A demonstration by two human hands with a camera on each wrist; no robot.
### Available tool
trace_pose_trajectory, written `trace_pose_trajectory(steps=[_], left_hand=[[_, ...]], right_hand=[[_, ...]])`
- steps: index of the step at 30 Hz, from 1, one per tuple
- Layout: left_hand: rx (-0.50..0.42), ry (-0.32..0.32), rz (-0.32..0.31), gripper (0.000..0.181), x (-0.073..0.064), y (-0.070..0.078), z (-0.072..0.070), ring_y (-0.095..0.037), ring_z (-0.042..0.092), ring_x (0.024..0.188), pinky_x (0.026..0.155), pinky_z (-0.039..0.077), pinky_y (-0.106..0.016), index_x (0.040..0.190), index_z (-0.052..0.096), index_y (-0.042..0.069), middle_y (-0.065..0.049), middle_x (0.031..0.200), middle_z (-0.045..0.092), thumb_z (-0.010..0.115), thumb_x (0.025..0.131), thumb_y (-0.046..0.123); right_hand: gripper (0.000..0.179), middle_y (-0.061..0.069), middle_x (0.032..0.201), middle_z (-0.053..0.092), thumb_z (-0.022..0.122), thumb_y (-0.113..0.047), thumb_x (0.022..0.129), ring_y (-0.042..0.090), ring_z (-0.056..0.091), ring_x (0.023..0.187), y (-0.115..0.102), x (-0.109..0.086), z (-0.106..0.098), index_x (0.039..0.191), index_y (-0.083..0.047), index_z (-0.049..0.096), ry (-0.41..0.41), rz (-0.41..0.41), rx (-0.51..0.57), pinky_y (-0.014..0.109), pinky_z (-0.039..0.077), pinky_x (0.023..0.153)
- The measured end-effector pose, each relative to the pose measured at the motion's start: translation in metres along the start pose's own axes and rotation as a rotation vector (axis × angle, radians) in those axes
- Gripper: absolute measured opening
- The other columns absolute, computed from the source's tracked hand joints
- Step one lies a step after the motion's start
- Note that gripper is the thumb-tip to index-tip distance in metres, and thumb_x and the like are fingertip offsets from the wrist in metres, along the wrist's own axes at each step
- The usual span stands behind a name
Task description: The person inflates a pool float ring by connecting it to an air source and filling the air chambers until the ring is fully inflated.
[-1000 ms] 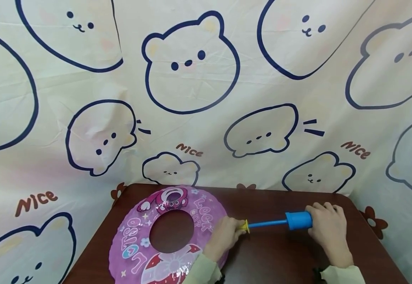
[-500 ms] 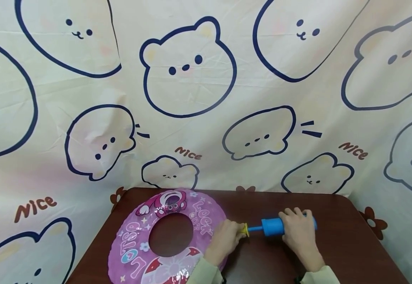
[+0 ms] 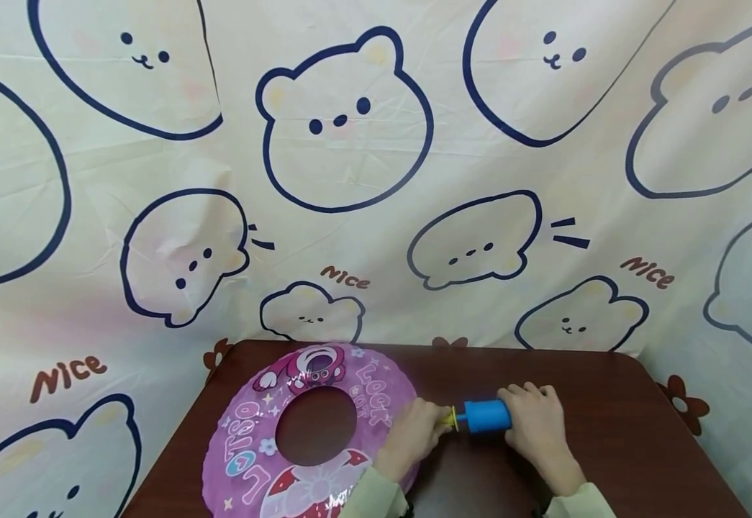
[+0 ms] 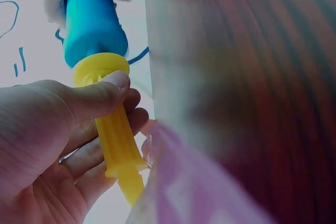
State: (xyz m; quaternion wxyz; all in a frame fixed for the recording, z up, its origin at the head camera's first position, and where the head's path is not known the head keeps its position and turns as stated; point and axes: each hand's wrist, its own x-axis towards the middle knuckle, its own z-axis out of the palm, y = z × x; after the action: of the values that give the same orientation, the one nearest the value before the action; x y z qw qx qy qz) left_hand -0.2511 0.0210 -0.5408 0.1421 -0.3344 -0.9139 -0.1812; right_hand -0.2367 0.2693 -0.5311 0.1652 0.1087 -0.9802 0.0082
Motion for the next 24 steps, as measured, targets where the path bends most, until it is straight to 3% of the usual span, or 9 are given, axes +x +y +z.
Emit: trace_pose_trajectory(steps=[7,13,17,24], left_hand=[[-0.023,0.001,-0.013,0.006,0.0,-0.004,-0.003,-0.002,0.054,0.061,0.061,0.047,-0.015,0.089,0.079,0.023,0.01,0.074,0.072,0.083,0.093,0.025],[-0.037,0.008,-0.02,0.014,0.0,-0.004,-0.003,-0.002,0.052,0.061,0.06,0.046,-0.015,0.083,0.073,0.022,0.011,0.072,0.07,0.083,0.093,0.025],[-0.021,0.024,-0.004,0.019,0.001,-0.004,-0.003,-0.003,0.055,0.062,0.061,0.047,-0.017,0.081,0.07,0.022,0.011,0.073,0.069,0.083,0.093,0.026],[0.016,-0.003,0.001,0.015,0.001,0.0,-0.005,-0.003,0.056,0.061,0.06,0.047,-0.017,0.083,0.074,0.023,0.011,0.071,0.07,0.084,0.092,0.028]], right_hand=[[0.044,0.006,0.095,0.076,0.092,-0.009,0.061,0.033,0.066,0.092,0.046,-0.006,-0.015,0.102,-0.012,0.078,0.095,0.024,0.013,0.058,0.046,0.086],[0.048,0.011,0.098,0.075,0.09,-0.003,0.058,0.039,0.064,0.097,0.067,-0.013,-0.022,0.104,-0.007,0.079,0.144,0.089,0.017,0.065,0.043,0.094],[0.05,0.013,0.101,0.075,0.092,-0.006,0.058,0.04,0.064,0.097,0.06,-0.01,-0.019,0.106,-0.008,0.079,0.16,0.074,-0.012,0.067,0.043,0.094],[0.05,0.009,0.102,0.075,0.094,-0.014,0.06,0.037,0.066,0.097,0.024,0.0,-0.005,0.108,-0.013,0.079,0.128,-0.001,-0.067,0.065,0.046,0.091]])
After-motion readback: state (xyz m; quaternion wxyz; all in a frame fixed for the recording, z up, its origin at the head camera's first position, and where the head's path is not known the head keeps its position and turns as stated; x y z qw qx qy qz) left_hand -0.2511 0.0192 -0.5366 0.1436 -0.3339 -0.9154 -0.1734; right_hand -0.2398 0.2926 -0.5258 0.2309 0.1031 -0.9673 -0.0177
